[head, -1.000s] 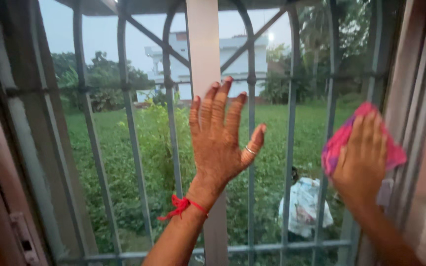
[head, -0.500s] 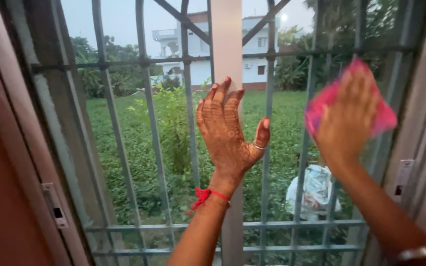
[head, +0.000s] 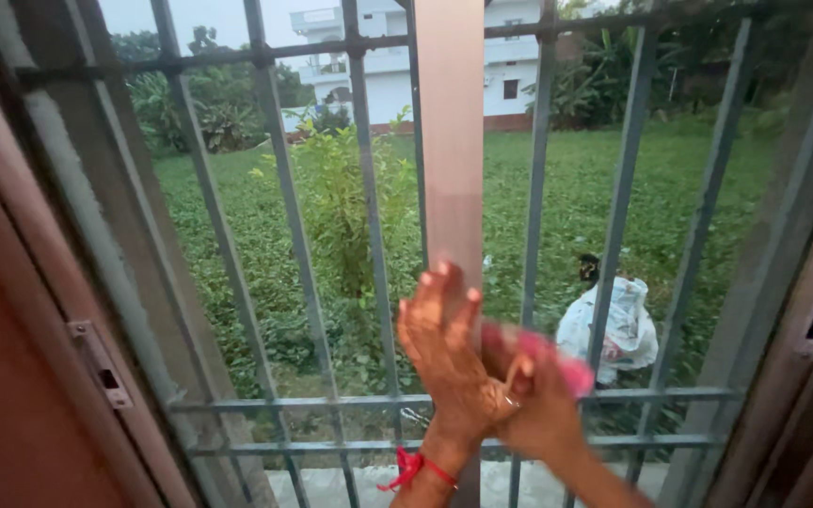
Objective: The person wipes a window pane with a pink cloth, moving the cloth across the glass in repeated strokes. The person uses both hands to hold and maneuver the cloth while cleaning the window surface.
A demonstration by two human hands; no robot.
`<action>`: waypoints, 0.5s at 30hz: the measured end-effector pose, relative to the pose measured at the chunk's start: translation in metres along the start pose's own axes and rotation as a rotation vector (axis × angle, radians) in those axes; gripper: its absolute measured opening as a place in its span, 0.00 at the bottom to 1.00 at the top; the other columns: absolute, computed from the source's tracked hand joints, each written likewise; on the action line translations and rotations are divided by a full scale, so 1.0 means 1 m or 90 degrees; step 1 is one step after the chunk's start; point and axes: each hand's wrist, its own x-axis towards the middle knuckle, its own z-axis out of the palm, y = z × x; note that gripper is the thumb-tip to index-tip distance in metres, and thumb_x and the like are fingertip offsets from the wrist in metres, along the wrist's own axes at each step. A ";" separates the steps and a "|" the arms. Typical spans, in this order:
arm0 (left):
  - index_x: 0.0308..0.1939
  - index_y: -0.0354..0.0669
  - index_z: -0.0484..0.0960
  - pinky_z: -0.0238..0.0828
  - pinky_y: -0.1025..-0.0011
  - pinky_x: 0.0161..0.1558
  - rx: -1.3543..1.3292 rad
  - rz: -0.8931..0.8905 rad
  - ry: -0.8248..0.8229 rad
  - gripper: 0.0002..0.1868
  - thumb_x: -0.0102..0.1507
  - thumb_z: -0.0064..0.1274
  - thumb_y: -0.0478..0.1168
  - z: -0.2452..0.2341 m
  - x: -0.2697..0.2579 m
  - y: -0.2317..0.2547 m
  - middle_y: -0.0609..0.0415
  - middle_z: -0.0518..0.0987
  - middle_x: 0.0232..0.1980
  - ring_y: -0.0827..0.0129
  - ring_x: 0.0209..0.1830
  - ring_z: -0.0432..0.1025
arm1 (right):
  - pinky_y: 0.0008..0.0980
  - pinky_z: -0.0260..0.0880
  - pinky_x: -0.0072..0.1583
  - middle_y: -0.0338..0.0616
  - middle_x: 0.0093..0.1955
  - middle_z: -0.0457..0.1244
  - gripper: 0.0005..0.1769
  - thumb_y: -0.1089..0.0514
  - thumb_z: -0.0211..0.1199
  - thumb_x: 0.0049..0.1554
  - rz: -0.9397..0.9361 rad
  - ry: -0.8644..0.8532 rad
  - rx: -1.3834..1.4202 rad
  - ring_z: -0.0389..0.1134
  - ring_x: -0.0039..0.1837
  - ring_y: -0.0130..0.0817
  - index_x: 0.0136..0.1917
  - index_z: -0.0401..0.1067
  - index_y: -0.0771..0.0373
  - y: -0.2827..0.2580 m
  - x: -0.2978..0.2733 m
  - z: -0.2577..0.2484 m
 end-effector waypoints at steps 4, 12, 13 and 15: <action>0.78 0.55 0.58 0.37 0.45 0.83 0.042 0.042 -0.023 0.42 0.67 0.47 0.69 0.003 -0.013 0.000 0.42 0.62 0.80 0.50 0.84 0.55 | 0.61 0.57 0.64 0.49 0.60 0.67 0.23 0.46 0.61 0.49 -0.066 0.047 0.067 0.64 0.67 0.49 0.53 0.77 0.61 -0.053 -0.074 0.033; 0.79 0.56 0.60 0.35 0.48 0.81 0.110 0.150 -0.150 0.40 0.67 0.52 0.65 0.008 -0.022 0.001 0.46 0.61 0.81 0.53 0.83 0.54 | 0.54 0.47 0.78 0.50 0.76 0.58 0.31 0.45 0.48 0.62 0.072 -0.330 0.053 0.55 0.79 0.47 0.74 0.64 0.58 0.058 0.023 -0.050; 0.78 0.55 0.61 0.35 0.48 0.81 0.138 0.148 -0.176 0.39 0.68 0.51 0.64 0.006 -0.031 0.003 0.46 0.61 0.82 0.54 0.83 0.54 | 0.55 0.46 0.79 0.53 0.79 0.56 0.36 0.46 0.53 0.58 0.057 -0.120 0.043 0.54 0.80 0.48 0.77 0.62 0.61 0.076 0.034 -0.063; 0.78 0.53 0.64 0.33 0.47 0.81 0.196 0.151 -0.227 0.36 0.70 0.50 0.61 0.003 -0.050 0.003 0.47 0.61 0.82 0.56 0.83 0.53 | 0.58 0.44 0.79 0.54 0.80 0.55 0.40 0.47 0.57 0.56 0.051 0.121 -0.023 0.52 0.82 0.49 0.79 0.59 0.62 0.104 0.048 -0.082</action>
